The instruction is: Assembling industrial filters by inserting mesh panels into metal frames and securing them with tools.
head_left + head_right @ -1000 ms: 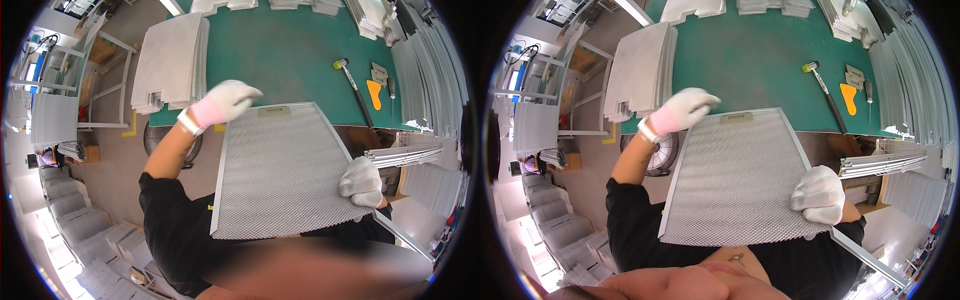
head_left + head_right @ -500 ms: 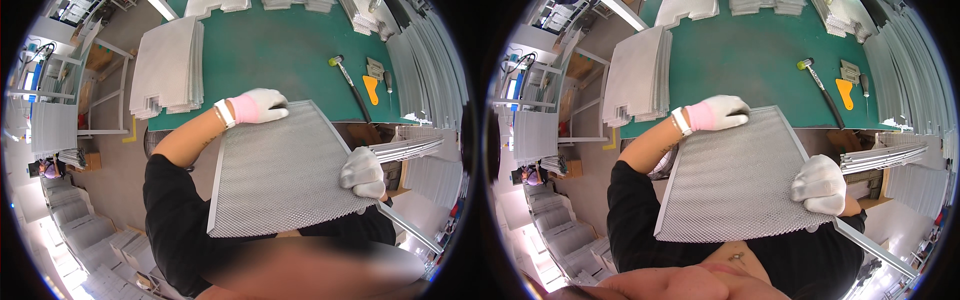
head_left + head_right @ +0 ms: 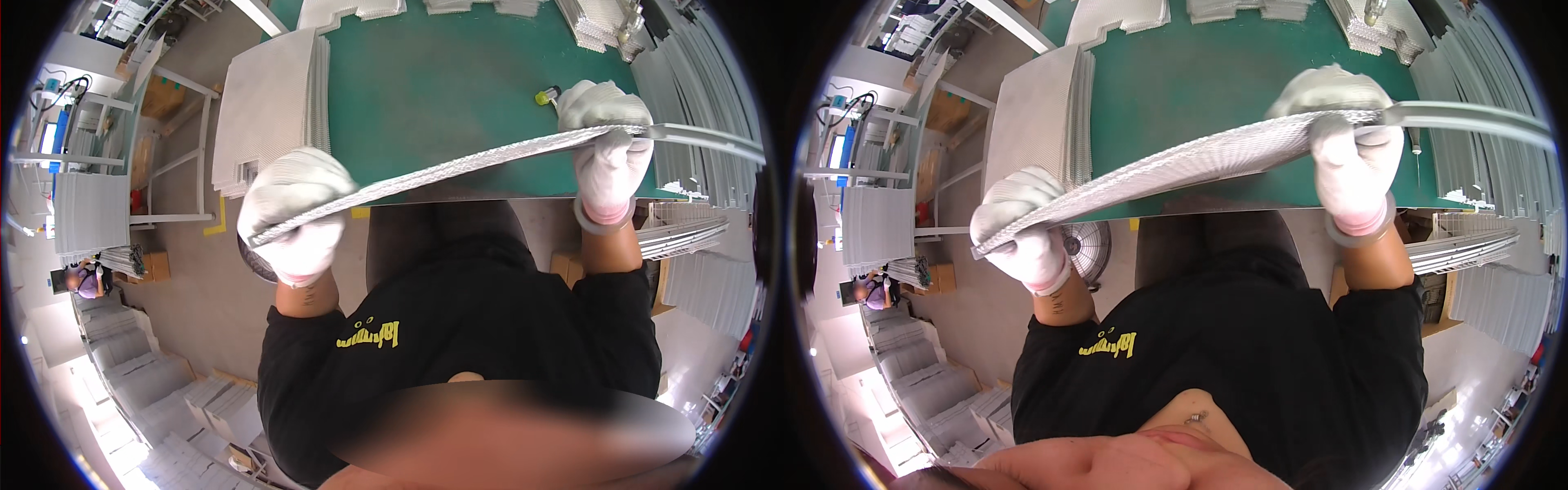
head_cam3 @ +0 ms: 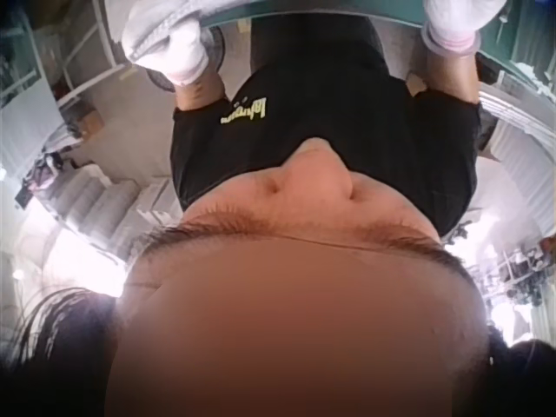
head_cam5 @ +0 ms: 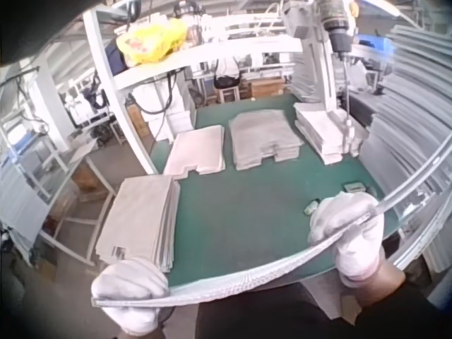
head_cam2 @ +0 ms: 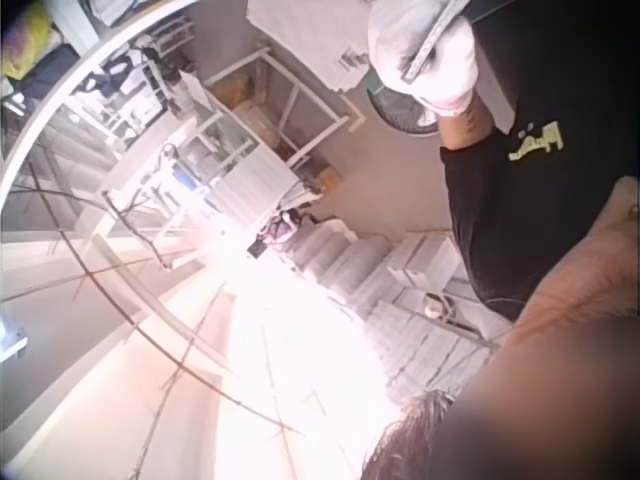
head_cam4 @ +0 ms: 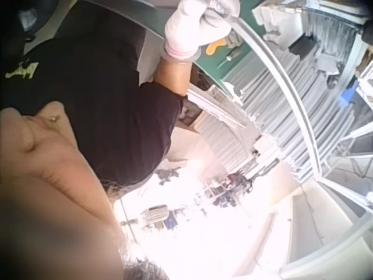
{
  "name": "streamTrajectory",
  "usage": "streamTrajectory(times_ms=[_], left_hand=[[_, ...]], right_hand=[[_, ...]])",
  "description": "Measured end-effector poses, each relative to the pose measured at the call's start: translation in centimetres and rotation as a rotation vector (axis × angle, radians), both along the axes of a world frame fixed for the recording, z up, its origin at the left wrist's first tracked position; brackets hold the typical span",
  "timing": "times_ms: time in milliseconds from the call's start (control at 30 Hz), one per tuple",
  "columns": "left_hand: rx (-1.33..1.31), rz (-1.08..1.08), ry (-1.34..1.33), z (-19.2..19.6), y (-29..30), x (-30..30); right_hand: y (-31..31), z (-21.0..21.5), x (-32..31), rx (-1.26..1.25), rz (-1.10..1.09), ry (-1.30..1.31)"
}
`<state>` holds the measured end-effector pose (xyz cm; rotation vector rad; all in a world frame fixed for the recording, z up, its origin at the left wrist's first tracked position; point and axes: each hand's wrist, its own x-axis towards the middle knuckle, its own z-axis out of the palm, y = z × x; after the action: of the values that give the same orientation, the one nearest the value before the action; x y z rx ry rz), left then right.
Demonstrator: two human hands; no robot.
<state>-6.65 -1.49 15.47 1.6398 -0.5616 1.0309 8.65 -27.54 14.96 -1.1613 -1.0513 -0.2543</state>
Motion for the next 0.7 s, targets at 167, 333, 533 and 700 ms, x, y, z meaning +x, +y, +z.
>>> streamTrajectory(times_ms=[167, 333, 533, 700], left_hand=[[0.073, -0.106, 0.052, 0.1, 0.5, 0.0], [-0.052, -0.058, 0.015, -0.8, 1.2, 0.7], [-0.216, 0.150, 0.224, -0.7, 1.7, 1.5], [-0.346, 0.103, 0.253, -1.2, 1.3, 0.7]], right_hand=[[-1.0, -0.5, -0.2, 0.066, 0.070, 0.001], [0.3, -1.1, -0.1, 0.284, -0.270, -0.014], [-1.1, 2.7, 2.1, -0.169, -0.209, -0.153], [-2.6, 9.4, 3.4, -0.705, -0.077, -0.612]])
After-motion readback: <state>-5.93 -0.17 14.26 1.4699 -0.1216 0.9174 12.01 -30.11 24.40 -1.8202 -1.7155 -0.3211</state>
